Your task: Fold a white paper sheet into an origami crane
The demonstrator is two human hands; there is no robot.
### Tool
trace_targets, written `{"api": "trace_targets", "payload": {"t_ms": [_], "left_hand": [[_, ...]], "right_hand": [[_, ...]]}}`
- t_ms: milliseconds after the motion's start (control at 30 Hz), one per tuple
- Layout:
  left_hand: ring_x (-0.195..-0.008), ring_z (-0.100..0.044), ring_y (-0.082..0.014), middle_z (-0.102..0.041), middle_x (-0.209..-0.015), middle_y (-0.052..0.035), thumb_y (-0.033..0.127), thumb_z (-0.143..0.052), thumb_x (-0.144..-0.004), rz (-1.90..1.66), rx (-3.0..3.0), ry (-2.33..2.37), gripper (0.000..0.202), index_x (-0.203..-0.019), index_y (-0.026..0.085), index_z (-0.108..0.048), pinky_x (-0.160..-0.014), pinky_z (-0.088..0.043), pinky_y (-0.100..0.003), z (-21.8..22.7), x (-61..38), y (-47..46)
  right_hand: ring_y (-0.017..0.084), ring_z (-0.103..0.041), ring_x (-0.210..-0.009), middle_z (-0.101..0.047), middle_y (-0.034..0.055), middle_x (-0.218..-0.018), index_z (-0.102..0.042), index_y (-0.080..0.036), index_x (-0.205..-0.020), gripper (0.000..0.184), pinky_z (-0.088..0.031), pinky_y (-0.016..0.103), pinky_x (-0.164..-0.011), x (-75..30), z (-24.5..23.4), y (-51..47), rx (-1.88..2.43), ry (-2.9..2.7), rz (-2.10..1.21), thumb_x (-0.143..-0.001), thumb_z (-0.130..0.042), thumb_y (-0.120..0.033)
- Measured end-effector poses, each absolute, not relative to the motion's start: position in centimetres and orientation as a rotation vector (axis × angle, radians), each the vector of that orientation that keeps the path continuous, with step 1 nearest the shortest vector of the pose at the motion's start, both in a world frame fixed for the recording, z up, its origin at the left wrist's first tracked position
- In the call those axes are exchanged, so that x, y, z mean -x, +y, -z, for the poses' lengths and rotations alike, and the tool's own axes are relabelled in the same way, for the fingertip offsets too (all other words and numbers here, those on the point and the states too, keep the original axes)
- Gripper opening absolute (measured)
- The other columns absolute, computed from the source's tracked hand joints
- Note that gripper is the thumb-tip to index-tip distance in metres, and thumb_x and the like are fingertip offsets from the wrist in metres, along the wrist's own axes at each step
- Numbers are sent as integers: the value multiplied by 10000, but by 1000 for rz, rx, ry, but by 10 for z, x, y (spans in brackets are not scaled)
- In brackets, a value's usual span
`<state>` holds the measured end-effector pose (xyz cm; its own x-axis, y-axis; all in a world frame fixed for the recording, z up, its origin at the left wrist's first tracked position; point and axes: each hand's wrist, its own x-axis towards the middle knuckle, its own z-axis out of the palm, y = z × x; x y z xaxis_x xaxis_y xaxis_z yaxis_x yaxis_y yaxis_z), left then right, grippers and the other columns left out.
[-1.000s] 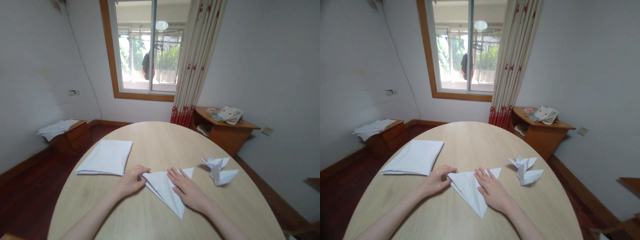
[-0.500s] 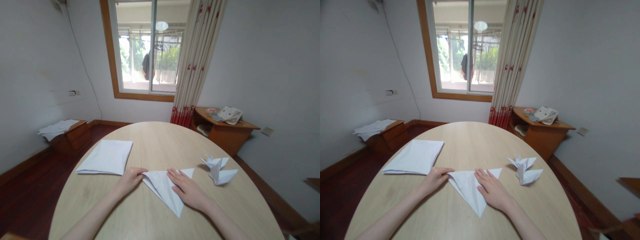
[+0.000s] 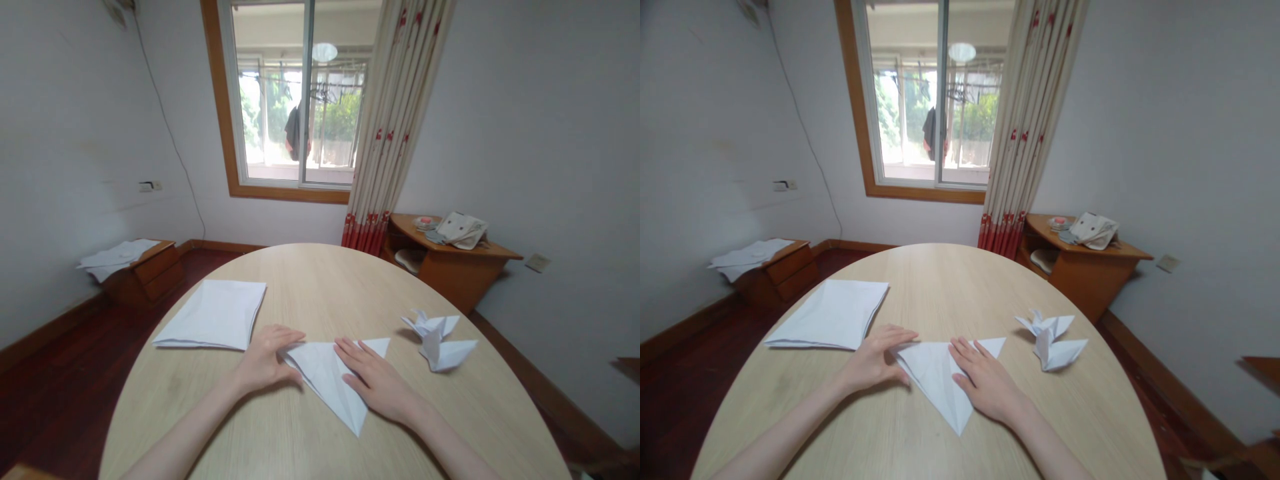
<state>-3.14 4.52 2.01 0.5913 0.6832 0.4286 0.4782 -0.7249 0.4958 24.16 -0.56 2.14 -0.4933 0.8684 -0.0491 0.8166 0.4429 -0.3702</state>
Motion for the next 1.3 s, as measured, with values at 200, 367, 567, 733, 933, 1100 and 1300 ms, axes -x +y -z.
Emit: {"api": "trace_targets", "payload": {"t_ms": [200, 367, 567, 733, 933, 1100, 1300], "left_hand": [[-1177, -557, -247, -604, -1282, -101, 438, -402, -976, -652, -2680, 935, 421, -1271, 190, -573, -1017, -417, -429, -19, 15, 23], [-1309, -436, -265, -482, -1403, -100, 436, -407, -974, -491, -2744, 1023, 450, -1341, 191, -500, -1084, -364, -448, -7, 1, 12], [-1366, -330, -300, -379, -1465, -130, 526, -370, -962, -317, -2694, 1201, 581, -1412, 161, -398, -1112, -289, -519, 1, -8, 9], [-1377, -282, -367, -357, -1485, -95, 572, -425, -921, -337, -2692, 1250, 609, -1435, 253, -357, -1075, -214, -662, 1, -8, 7], [-1385, -243, -393, -338, -1498, -96, 600, -406, -914, -354, -2687, 1280, 631, -1450, 278, -323, -1048, -160, -715, 6, -4, 9], [-1394, -238, -370, -317, -1502, -137, 660, -400, -885, -357, -2682, 1327, 726, -1458, 222, -311, -1082, -167, -652, 9, -1, 14], [-1403, -217, -350, -280, -1509, -142, 735, -381, -840, -281, -2683, 1267, 818, -1453, 197, -320, -1110, -157, -610, 2, 9, 22]], "right_hand": [[195, -184, -1426, -247, 31, -1529, -293, -230, -1465, 512, -173, 455, -1170, -238, -18, -8, 1529, -2551, -449, -978, -329, -384], [211, -206, -1420, -256, 40, -1526, -283, -240, -1469, 509, -211, 469, -1157, -231, -12, -11, 1532, -2540, -373, -983, -320, -388], [232, -223, -1414, -265, 74, -1522, -301, -188, -1466, 524, -214, 473, -1159, -222, -8, -13, 1529, -2524, -359, -979, -318, -380], [259, -151, -1432, -232, 33, -1540, -263, -265, -1475, 541, -117, 547, -1155, -224, -13, -13, 1578, -2511, -450, -968, -341, -436], [344, 12, -1433, -133, -17, -1568, -223, -393, -1463, 611, 23, 678, -1084, -231, -20, -12, 1741, -2488, -523, -914, -326, -640], [379, 54, -1423, -117, -10, -1572, -181, -392, -1471, 690, 50, 713, -1053, -234, -15, -11, 1763, -2477, -524, -874, -350, -695], [332, 43, -1434, -81, 34, -1572, -177, -319, -1483, 824, 56, 632, -1105, -243, -20, -8, 1701, -2556, -536, -816, -448, -719]]}}
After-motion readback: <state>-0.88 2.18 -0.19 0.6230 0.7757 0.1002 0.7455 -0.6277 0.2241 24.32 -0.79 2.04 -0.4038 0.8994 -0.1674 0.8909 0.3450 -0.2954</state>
